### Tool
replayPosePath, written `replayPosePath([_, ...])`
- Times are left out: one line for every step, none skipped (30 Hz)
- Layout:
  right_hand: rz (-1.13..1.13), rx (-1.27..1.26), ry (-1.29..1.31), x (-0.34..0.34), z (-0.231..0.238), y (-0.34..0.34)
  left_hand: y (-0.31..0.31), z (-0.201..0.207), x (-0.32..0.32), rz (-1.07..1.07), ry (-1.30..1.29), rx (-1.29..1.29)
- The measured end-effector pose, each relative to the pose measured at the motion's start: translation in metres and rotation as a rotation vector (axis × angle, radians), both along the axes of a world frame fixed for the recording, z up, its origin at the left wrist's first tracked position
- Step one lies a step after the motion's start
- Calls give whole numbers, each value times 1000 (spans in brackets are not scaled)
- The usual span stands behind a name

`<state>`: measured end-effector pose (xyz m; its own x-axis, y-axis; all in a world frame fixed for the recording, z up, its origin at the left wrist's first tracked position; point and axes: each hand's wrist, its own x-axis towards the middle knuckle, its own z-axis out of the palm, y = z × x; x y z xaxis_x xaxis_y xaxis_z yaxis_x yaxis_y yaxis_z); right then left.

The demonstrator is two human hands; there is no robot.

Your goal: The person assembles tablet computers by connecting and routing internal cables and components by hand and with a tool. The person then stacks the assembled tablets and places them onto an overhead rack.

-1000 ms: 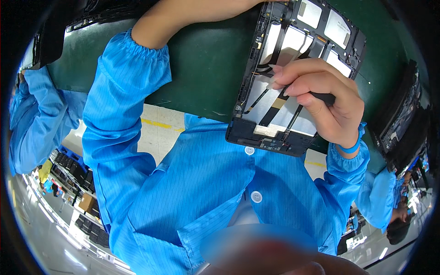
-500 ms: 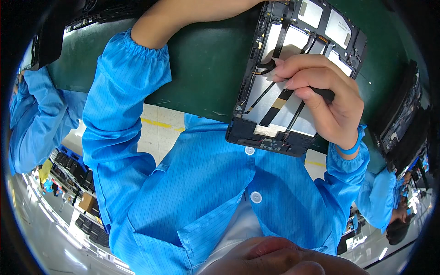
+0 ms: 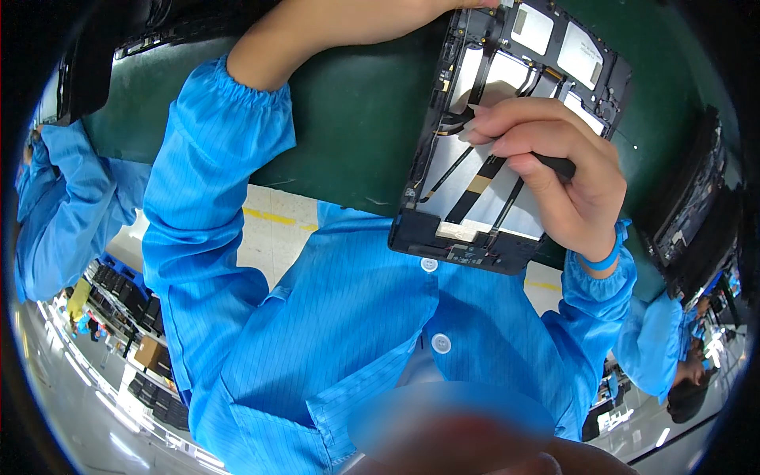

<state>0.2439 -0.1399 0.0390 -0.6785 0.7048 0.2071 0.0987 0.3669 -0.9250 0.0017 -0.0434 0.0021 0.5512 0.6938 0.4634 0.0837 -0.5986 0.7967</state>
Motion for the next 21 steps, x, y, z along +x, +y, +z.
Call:
replayPosePath([-1,2,-1,-1,2,2,-1,0,1,-8,-45,-41])
replayPosePath([12,14,-30,-1,5,4,-1,0,1,-11,-67,-61])
replayPosePath([25,25,-58,-2,8,7,-2,0,1,-13,-89,-80])
replayPosePath([26,28,-57,-3,10,10,-1,-1,0,-1,-67,-74])
replayPosePath([41,35,-72,-4,11,13,-1,0,0,3,-56,-71])
replayPosePath([56,43,-86,-4,12,15,-1,1,-1,6,-44,-68])
replayPosePath([54,44,-85,-4,11,16,-2,3,-2,14,-5,-61])
replayPosePath([58,28,-69,-4,10,18,-1,4,-3,21,14,-54])
replayPosePath([62,12,-52,-4,10,20,-1,4,-2,27,33,-47])
replayPosePath([64,15,-51,-4,8,21,-2,2,-1,5,-27,-56])
replayPosePath([58,14,-34,-3,7,22,-2,1,-1,-8,-58,-61])
replayPosePath([52,13,-18,-3,5,23,-1,1,-1,-21,-88,-64])
replayPosePath([51,15,-18,-3,5,23,0,3,-2,-8,-35,-45])
replayPosePath([47,18,-8,-3,4,24,0,3,-1,-2,-8,-35])
replayPosePath([43,21,1,-3,4,24,-1,3,-2,4,18,-25])
replayPosePath([43,21,2,-3,3,24,-1,2,-1,0,-12,-74])
replayPosePath([35,16,5,-3,3,24,-2,2,-1,-3,-26,-97])
replayPosePath([28,11,8,-3,3,24,-2,3,-1,-5,-41,-121])
replayPosePath([27,12,8,-3,3,24,-2,4,-2,5,-27,-129])
replayPosePath([23,15,9,-3,3,24,-2,5,-2,10,-20,-132])
replayPosePath([18,18,11,-3,3,24,-2,5,-2,15,-13,-136])
